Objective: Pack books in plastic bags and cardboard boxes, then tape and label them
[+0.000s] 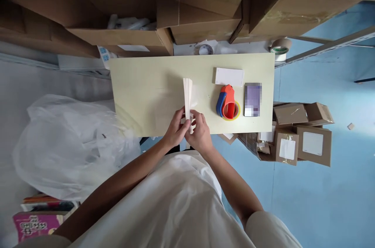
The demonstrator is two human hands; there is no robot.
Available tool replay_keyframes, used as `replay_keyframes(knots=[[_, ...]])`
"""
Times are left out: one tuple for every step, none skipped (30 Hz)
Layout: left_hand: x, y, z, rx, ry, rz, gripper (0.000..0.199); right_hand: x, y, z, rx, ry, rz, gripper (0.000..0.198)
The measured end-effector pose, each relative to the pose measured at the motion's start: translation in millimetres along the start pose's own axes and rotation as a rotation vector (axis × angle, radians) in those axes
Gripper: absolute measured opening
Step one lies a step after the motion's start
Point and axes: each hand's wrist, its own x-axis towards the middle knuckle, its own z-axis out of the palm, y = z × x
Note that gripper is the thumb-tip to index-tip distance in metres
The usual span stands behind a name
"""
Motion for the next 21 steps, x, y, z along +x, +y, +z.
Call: replay_keyframes(knots=[[-2.6,-0.5,-8.6,-0.008,0.035,-0.001,0.049,1.5,-4.5,6.3,-0.005,-0.029,-0.035,0.054],[-4.5,-1.0,-17.7,0.012,0.075,0.002,0.045,3.2,-8.0,12.7,-0.005,-0.062,-0.072,0.058],[-5.8,-1.7,-27.2,0.053,0.119,0.001,0.040,5.3,-10.5,19.3,0.002,-0.098,-0.108,0.061],[-6.4,-2.6,-36.8,0.106,0.161,-0.008,0.035,7.9,-12.0,25.8,0.014,-0.135,-0.141,0.065],[-6.5,-3.7,-46.6,0.157,0.192,-0.029,0.030,10.7,-12.3,32.5,0.031,-0.174,-0.168,0.067],[-6.0,-5.2,-56.2,0.195,0.211,-0.059,0.027,14.0,-11.7,39.3,0.049,-0.215,-0.189,0.068],[-5.1,-7.3,-65.5,0.221,0.218,-0.095,0.024,17.4,-10.0,46.2,0.067,-0.251,-0.204,0.069],[-3.8,-10.2,-74.4,0.240,0.223,-0.128,0.022,21.0,-7.4,53.2,0.084,-0.279,-0.213,0.068],[-2.2,-14.1,-82.7,0.258,0.230,-0.151,0.020,24.4,-4.0,60.5,0.100,-0.300,-0.218,0.067],[-0.4,-19.1,-90.6,0.278,0.243,-0.161,0.019,27.7,0.2,67.9,0.115,-0.315,-0.217,0.066],[1.6,-25.4,-97.8,0.298,0.268,-0.162,0.021,30.7,4.9,75.5,0.130,-0.324,-0.206,0.066],[3.7,-32.8,-104.5,0.318,0.306,-0.162,0.024,33.3,10.1,83.0,0.144,-0.328,-0.184,0.065],[5.8,-41.1,-110.6,0.331,0.346,-0.168,0.028,35.5,15.6,90.4,0.154,-0.329,-0.153,0.064],[7.9,-50.0,-115.9,0.341,0.380,-0.185,0.033,37.3,21.3,97.6,0.159,-0.331,-0.115,0.062],[9.9,-59.0,-120.5,0.357,0.403,-0.211,0.037,39.0,27.0,104.3,0.158,-0.332,-0.075,0.061],[11.7,-67.7,-124.2,0.389,0.412,-0.237,0.038,40.4,32.6,110.5,0.151,-0.335,-0.037,0.059],[13.4,-75.7,-126.9,0.438,0.410,-0.253,0.036,41.8,37.8,116.2,0.140,-0.338,-0.006,0.057],[14.7,-82.6,-128.7,0.498,0.405,-0.254,0.034,43.0,42.6,121.1,0.130,-0.339,0.015,0.056],[15.7,-88.4,-129.7,0.559,0.403,-0.244,0.033,44.2,46.5,125.4,0.121,-0.339,0.027,0.054],[16.4,-92.8,-130.0,0.613,0.407,-0.230,0.032,45.0,49.5,128.9,0.113,-0.337,0.029,0.053],[16.8,-95.9,-129.9,0.654,0.412,-0.215,0.033,45.5,51.2,131.4,0.106,-0.334,0.027,0.052]])
